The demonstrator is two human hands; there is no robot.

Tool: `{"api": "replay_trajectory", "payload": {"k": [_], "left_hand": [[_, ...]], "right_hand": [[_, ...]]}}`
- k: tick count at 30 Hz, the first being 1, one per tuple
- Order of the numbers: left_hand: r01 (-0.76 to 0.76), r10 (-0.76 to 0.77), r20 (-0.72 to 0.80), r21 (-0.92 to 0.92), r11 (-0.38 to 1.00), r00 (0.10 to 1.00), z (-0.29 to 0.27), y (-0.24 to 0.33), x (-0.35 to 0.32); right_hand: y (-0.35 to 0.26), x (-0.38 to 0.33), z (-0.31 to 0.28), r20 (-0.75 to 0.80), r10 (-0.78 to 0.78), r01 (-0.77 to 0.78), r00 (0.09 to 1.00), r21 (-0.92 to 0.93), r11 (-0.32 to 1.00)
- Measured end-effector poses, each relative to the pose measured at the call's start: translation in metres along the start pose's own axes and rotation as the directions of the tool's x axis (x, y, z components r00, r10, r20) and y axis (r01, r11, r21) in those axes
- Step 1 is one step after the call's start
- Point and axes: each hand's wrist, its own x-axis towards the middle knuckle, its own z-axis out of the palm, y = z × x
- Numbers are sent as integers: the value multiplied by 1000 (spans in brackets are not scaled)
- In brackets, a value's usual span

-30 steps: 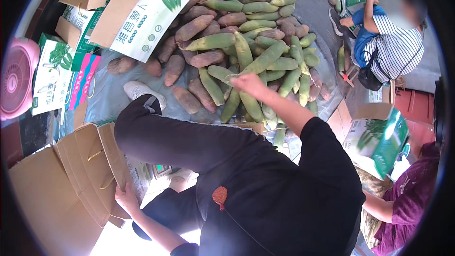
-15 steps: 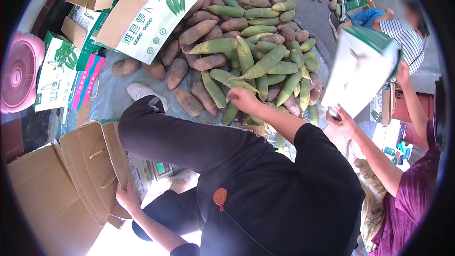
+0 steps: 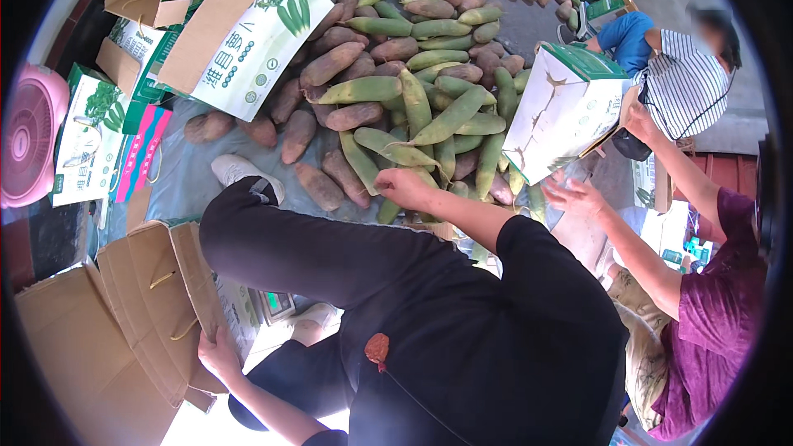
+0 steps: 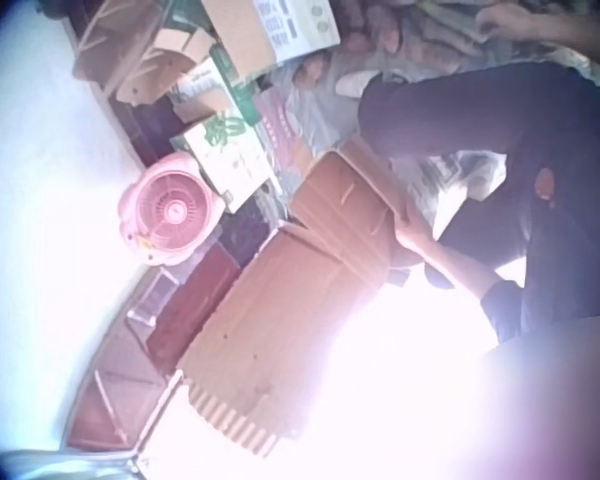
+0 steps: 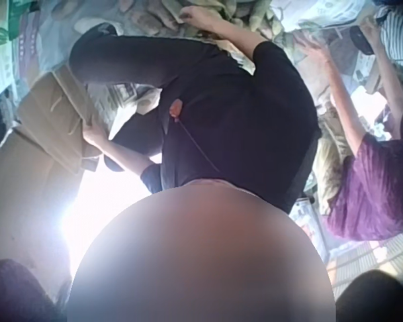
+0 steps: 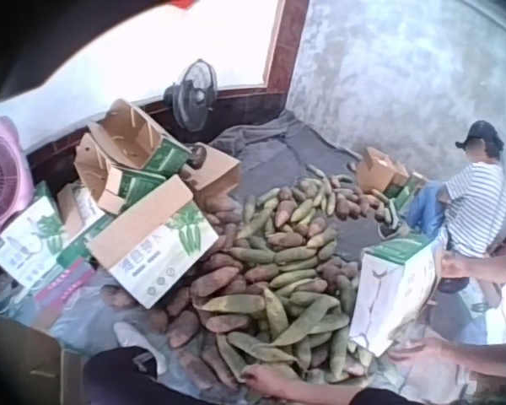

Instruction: Pack produce into boxes and weigh them on a digital scale.

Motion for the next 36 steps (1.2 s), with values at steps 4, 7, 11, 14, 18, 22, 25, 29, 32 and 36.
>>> {"api": "replay_trajectory", "payload": {"k": [4, 7, 11, 14, 18, 22, 25, 29, 32, 36], "left_hand": [[-31, 30, -17, -33, 999, 999, 2, -5, 0], [-19, 18, -28, -37, 999, 999, 4, -10, 0], [31, -33, -18, -85, 996, 999, 5, -8, 1], [55, -55, 0, -68, 996, 998, 2, -3, 3], [31, -32, -23, -45, 999, 999, 5, -11, 1], [55, -56, -36, -13, 998, 998, 4, -16, -6], [65, -65, -6, 32, 997, 998, -4, 6, -7], [-33, 36, -36, 60, 998, 999, 5, 3, -13], [-94, 102, -91, 93, 991, 991, 10, -1, -23], [-80, 87, -66, 101, 992, 994, 4, 2, -23]], "right_hand": [[1, -2, -6, -72, -10, 11, 997, 18, 1000], [8, 2, -18, -172, -218, 158, 961, -307, 938], [6, 18, -55, -156, -248, 69, 956, -702, 709], [8, 35, -83, -220, -248, 7, 943, -735, 678], [-6, 72, -106, -285, -259, -43, 923, -745, 666], [-23, 127, -102, -297, -214, -104, 930, -775, 623], [-23, 149, -105, -294, -132, -135, 947, -734, 666], [-39, 158, -106, -222, 170, -279, 960, -766, 579], [-44, 155, -106, -195, 201, -278, 960, -745, 606], [-32, 148, -118, -161, 204, -257, 966, -480, 839]]}}
